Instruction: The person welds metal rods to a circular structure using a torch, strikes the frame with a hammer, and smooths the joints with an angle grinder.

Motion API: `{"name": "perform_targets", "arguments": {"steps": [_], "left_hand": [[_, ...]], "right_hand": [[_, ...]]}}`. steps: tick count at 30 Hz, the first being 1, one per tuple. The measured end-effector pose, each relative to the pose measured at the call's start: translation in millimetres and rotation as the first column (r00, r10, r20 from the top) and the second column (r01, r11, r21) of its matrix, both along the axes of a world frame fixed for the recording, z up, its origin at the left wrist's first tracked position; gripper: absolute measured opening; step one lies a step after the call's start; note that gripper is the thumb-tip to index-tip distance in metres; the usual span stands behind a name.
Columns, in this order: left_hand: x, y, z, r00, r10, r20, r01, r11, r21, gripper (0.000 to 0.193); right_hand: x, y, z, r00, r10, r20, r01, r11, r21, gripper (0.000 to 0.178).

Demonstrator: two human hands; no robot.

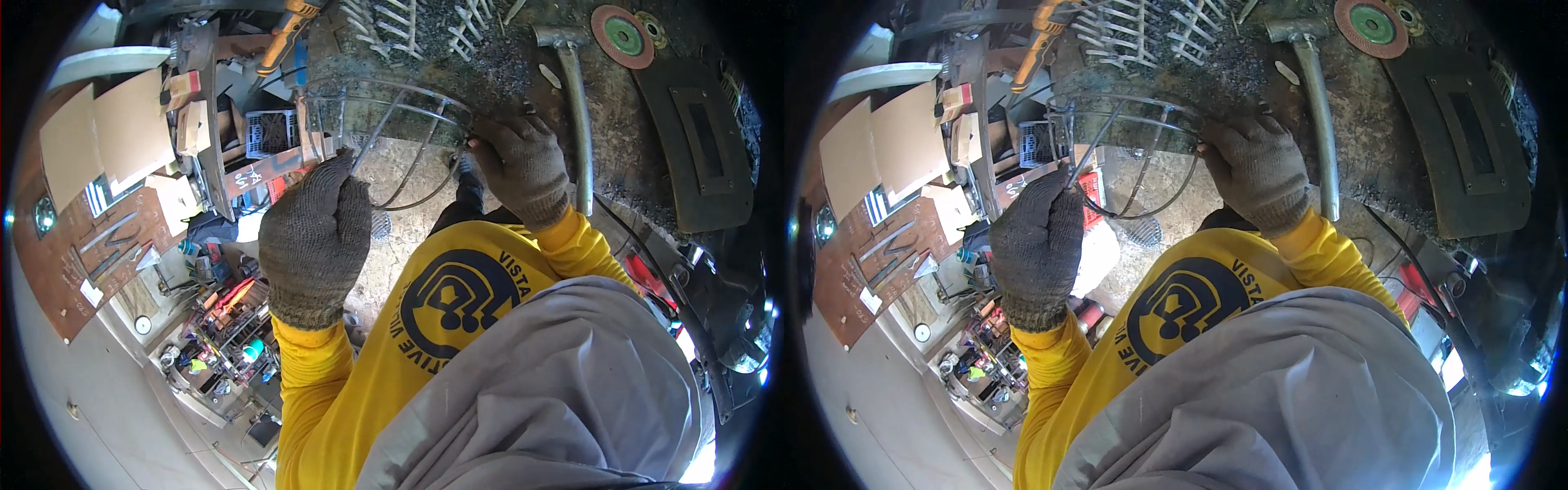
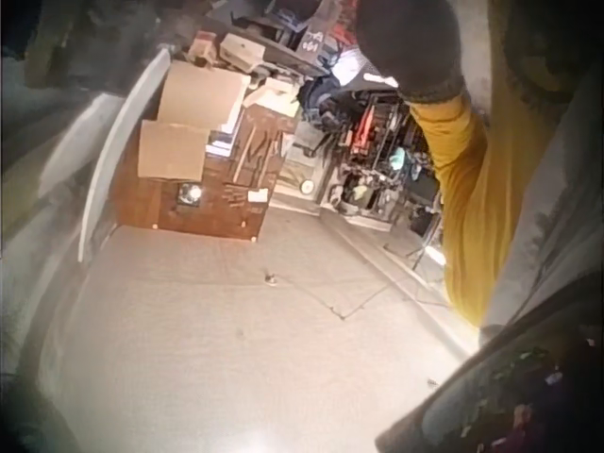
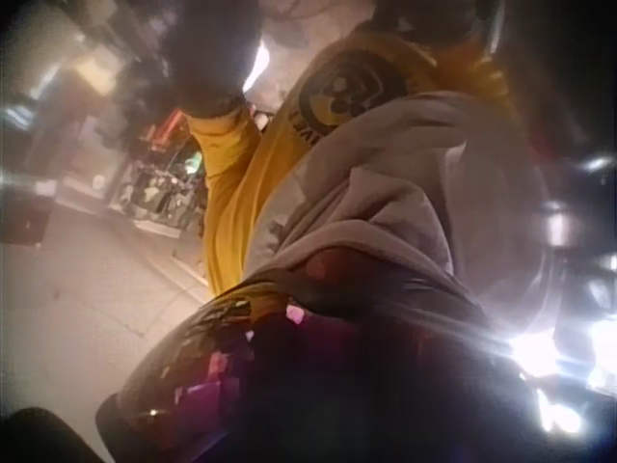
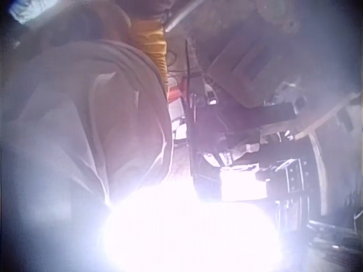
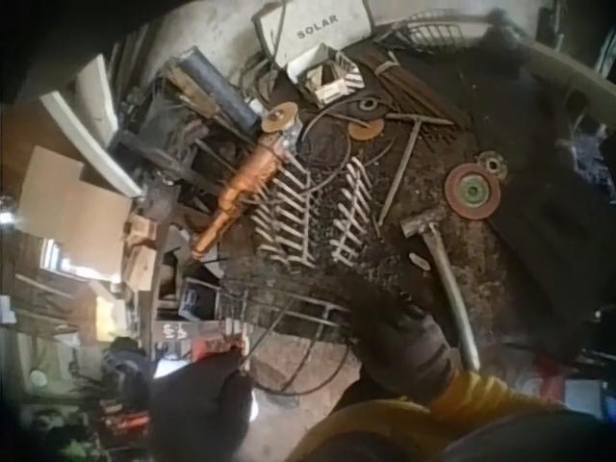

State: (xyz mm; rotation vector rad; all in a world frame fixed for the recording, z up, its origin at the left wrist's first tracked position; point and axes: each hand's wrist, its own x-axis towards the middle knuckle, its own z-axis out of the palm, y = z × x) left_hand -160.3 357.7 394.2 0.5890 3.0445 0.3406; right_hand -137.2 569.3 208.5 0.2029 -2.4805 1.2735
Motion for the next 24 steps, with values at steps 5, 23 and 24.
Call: {"name": "perform_targets", "arguments": {"steps": [5, 23, 24], "left_hand": [[2, 1, 3, 0.999, 0.021, 0.050, -0.020, 1.000, -0.020, 0.026], [-1, -11, -8, 0.996, -0.050, -0.073, 0.046, 0.998, -0.045, 0.022], [-2, -15, -9, 0.997, -0.041, -0.062, 0.039, 0.999, -0.036, 0.023]], "right_hand": [[10, 11, 1, 0.979, 0.088, -0.183, -0.115, 0.983, -0.146, 0.018], [186, 61, 24, 0.945, -0.221, 0.243, 0.306, 0.861, -0.406, 0.018], [199, 59, 13, 0.916, -0.303, 0.264, 0.395, 0.800, -0.452, 0.018]]}}
